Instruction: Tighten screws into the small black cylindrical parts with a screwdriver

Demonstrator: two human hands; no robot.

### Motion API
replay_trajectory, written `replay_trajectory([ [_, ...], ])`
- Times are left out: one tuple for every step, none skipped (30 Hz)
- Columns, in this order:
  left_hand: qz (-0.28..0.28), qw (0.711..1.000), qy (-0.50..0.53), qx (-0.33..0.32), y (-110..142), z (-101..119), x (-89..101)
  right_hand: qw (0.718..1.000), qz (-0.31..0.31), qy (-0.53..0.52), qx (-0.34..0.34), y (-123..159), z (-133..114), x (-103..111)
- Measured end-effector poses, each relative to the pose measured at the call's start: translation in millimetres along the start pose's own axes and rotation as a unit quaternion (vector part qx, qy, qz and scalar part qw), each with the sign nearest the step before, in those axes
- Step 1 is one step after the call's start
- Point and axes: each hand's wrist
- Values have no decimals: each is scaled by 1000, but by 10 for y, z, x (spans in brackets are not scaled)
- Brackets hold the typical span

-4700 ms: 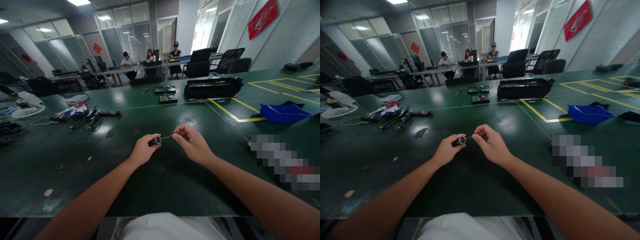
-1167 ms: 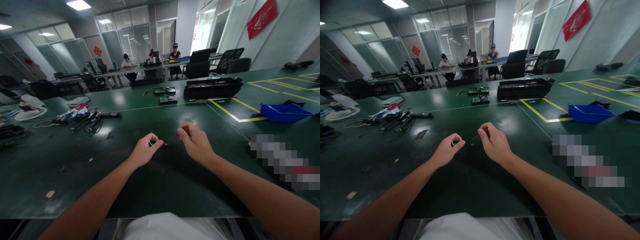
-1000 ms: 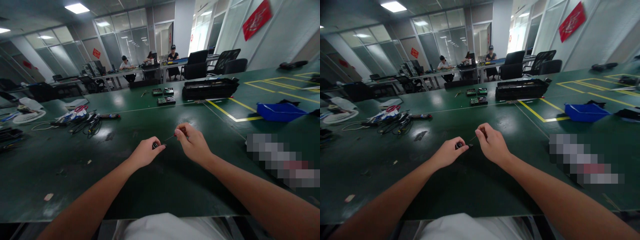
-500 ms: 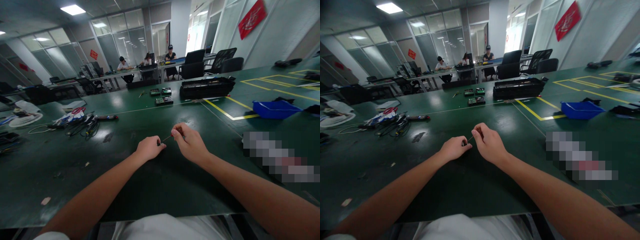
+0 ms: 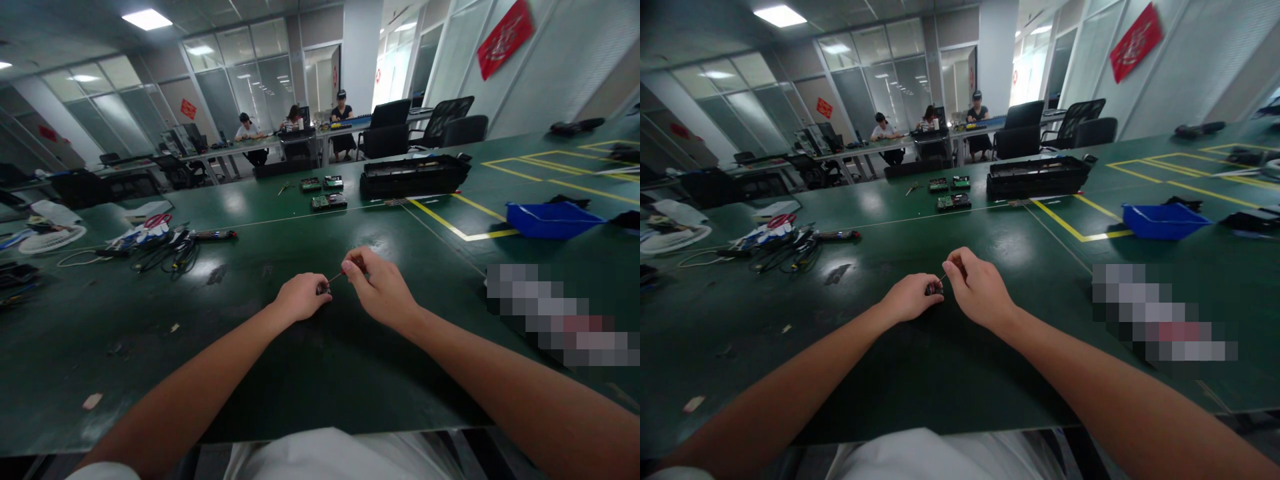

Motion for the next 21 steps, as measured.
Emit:
replay_trajectory([
  [0, 1000, 5, -1, -4, -2, -4, 1000, 0, 0, 1, -1, -1, 0],
  [1, 1000, 7, -3, -7, -4, -7, 1000, 2, 0, 2, -1, -2, -1],
  [2, 1000, 10, -2, -10, -6, -8, 1000, 6, -1, 3, -1, -3, -1],
  [6, 1000, 14, -2, -13, -11, -4, 1000, 8, -2, 4, 0, -4, -2],
  [12, 1000, 20, 1, -17, -20, 8, 1000, 10, -2, 6, 1, -6, -1],
  [18, 999, 31, 3, -21, -35, 27, 1000, 9, -3, 6, 1, -8, 0],
  [26, 999, 45, 6, -26, -58, 56, 1000, 8, -3, 5, 2, -11, 2],
  [35, 997, 61, 11, -32, -89, 94, 1000, 7, -3, 4, 3, -14, 4],
  [44, 996, 78, 15, -36, -129, 140, 1000, 6, -3, 2, 4, -17, 7],
  [53, 993, 99, 23, -37, -178, 192, 1000, 5, -3, 1, 4, -19, 10],
  [61, 990, 121, 33, -35, -236, 249, 1000, 3, -3, 0, 5, -21, 12],
  [68, 986, 147, 48, -28, -304, 308, 1000, 1, -4, -1, 6, -21, 14],
  [74, 979, 177, 68, -14, -382, 368, 1000, -1, -5, -2, 7, -21, 15],
  [77, 970, 212, 92, 6, -469, 427, 1000, -4, -6, -3, 7, -19, 16],
  [84, 957, 252, 118, 35, -567, 486, 1000, -6, -7, -4, 7, -17, 16],
  [92, 940, 296, 145, 73, -673, 543, 1000, -8, -8, -5, 6, -14, 15],
  [101, 918, 344, 169, 120, -787, 600, 1000, -10, -8, -6, 4, -11, 12],
  [118, 893, 391, 191, 177, -907, 657, 1000, -11, -7, -6, 2, -6, 9],
  [140, 865, 436, 207, 244, -1030, 715, 1000, -12, -6, -7, -1, 1, 4],
  [166, 832, 478, 227, 322, -1153, 774, 1000, -12, -5, -8, -3, 9, -2],
  [194, 796, 518, 245, 408, -1272, 835, 1000, -11, -4, -9, -5, 18, -9],
])
Point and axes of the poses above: each hand's wrist, its own y-axis away from the middle knuckle, its own x-axis out of the back of the hand, z = x × y, and after that the axes turned 7 degrees about -y, right-handed
